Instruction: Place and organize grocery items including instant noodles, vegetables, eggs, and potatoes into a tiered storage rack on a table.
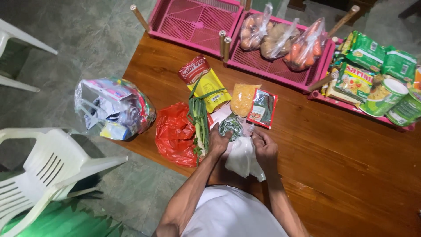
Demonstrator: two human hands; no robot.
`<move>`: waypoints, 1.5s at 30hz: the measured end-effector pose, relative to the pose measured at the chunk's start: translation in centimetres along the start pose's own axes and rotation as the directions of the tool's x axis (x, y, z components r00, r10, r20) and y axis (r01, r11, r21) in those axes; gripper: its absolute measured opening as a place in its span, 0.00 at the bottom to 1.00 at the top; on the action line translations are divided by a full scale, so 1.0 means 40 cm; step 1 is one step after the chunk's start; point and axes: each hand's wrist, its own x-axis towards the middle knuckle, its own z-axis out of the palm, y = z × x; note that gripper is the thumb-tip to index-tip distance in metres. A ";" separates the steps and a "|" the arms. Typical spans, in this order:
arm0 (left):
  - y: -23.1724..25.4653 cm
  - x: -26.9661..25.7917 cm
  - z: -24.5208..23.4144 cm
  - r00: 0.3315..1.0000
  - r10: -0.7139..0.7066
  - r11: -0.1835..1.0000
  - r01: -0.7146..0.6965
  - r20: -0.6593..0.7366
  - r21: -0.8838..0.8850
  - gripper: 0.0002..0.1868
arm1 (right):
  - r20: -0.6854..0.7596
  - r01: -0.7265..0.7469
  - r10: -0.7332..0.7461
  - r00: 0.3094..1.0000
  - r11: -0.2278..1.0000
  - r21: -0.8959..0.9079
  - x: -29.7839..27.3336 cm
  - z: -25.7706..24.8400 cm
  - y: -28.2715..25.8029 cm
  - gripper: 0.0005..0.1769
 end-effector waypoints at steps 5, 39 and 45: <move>-0.041 0.024 0.011 0.999 -0.016 0.999 0.014 0.035 0.045 0.47 | 0.045 0.019 -0.018 0.999 1.000 -0.017 0.046 0.047 0.026 0.20; 0.035 0.020 -0.039 0.978 -0.050 0.963 0.101 0.205 -0.248 0.17 | 0.301 0.248 -0.129 0.945 0.882 -0.401 0.120 0.127 0.006 0.14; 0.078 -0.011 -0.086 0.986 0.070 0.930 -0.010 0.153 -0.366 0.13 | 0.214 0.289 -0.226 0.950 0.894 -0.342 0.100 0.124 -0.001 0.20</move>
